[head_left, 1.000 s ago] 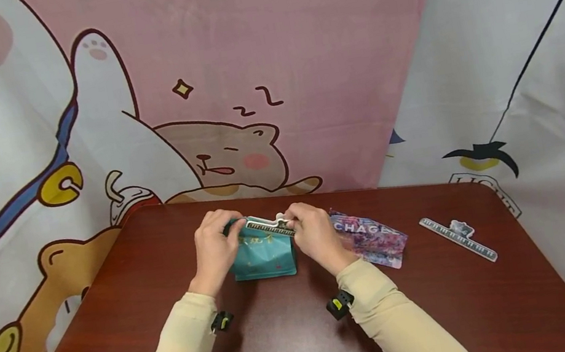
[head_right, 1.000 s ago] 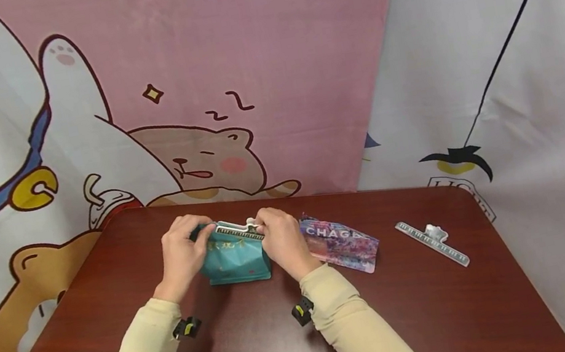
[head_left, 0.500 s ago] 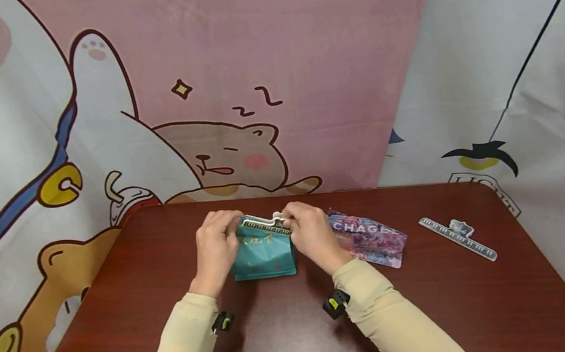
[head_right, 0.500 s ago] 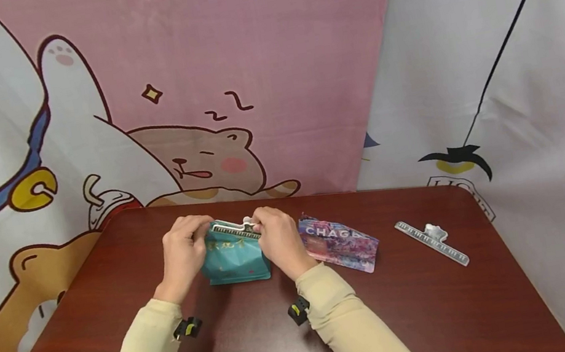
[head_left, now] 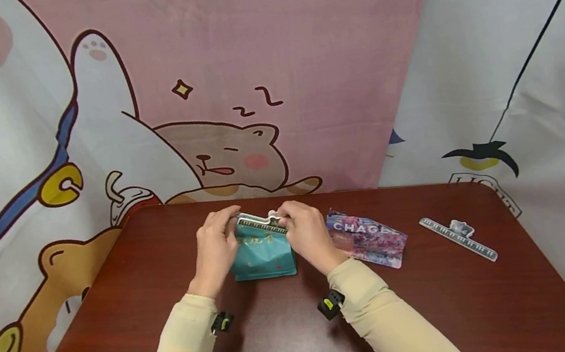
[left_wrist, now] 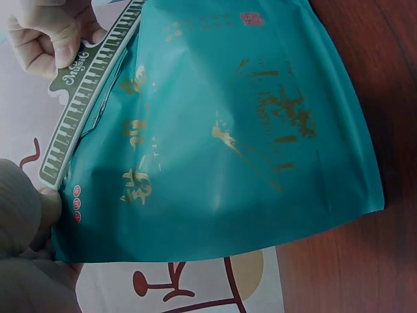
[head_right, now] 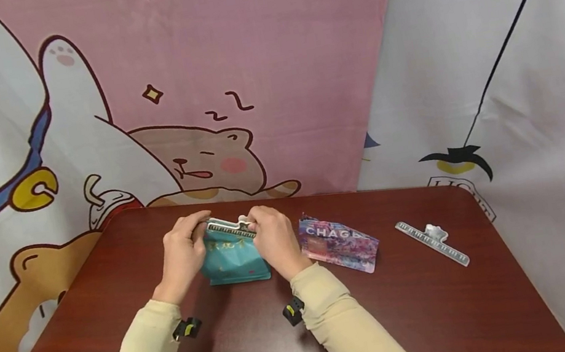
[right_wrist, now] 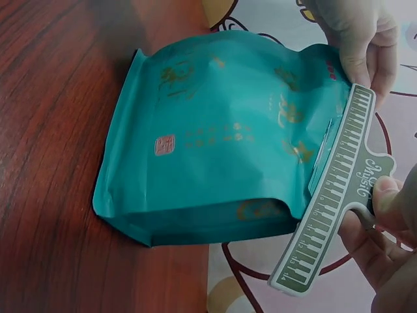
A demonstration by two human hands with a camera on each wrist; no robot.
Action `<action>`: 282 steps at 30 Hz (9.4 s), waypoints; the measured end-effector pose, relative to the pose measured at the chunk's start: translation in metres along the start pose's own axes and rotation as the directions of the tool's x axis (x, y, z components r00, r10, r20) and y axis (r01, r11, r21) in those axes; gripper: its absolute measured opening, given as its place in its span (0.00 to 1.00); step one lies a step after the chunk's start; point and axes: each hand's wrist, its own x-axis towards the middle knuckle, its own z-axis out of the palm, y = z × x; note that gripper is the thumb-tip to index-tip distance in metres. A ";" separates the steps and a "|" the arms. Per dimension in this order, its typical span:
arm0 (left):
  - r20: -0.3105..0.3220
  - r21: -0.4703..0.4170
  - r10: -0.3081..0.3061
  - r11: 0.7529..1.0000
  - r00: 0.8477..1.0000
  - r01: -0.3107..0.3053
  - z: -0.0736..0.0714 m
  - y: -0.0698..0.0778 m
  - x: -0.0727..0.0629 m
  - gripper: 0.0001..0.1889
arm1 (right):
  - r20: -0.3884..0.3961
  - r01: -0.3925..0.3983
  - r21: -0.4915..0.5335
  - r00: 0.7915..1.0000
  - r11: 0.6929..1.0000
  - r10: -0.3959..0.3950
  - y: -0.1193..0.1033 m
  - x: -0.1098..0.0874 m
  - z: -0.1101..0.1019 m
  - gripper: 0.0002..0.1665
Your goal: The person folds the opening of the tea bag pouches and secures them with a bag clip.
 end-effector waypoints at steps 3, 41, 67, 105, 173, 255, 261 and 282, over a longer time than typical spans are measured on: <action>-0.005 0.000 -0.006 1.000 1.000 0.006 0.000 0.000 0.000 0.12 | -0.008 0.005 0.008 1.000 1.000 -0.005 -0.002 0.001 0.001 0.09; 0.090 0.022 -0.019 1.000 0.996 0.018 -0.005 -0.001 -0.003 0.21 | 0.150 -0.166 0.130 0.978 0.978 0.146 -0.001 0.011 -0.006 0.03; 0.037 0.050 0.099 0.994 0.994 -0.101 -0.006 0.016 -0.003 0.23 | 0.316 -0.242 0.115 0.928 0.963 0.196 0.006 0.008 -0.037 0.09; 0.100 -0.001 0.272 0.962 0.957 -0.273 0.031 0.063 0.001 0.23 | 0.252 -0.234 0.002 0.941 0.972 0.226 0.044 -0.027 -0.112 0.11; 0.323 -0.041 0.173 0.985 0.931 -0.169 0.108 0.110 0.003 0.20 | 0.163 -0.320 -0.103 0.929 0.942 0.333 0.096 -0.076 -0.178 0.10; 0.205 0.111 0.095 0.987 0.974 -0.119 0.177 0.134 -0.012 0.27 | 0.040 -0.285 -0.127 0.956 0.950 0.292 0.118 -0.100 -0.142 0.08; 0.201 0.082 0.103 0.989 0.974 -0.122 0.182 0.133 -0.012 0.24 | 0.043 -0.288 -0.143 0.954 0.947 0.297 0.121 -0.099 -0.141 0.08; 0.198 0.030 0.074 0.996 0.977 -0.081 0.184 0.133 -0.010 0.13 | 0.082 -0.287 -0.125 0.951 0.950 0.299 0.122 -0.095 -0.140 0.07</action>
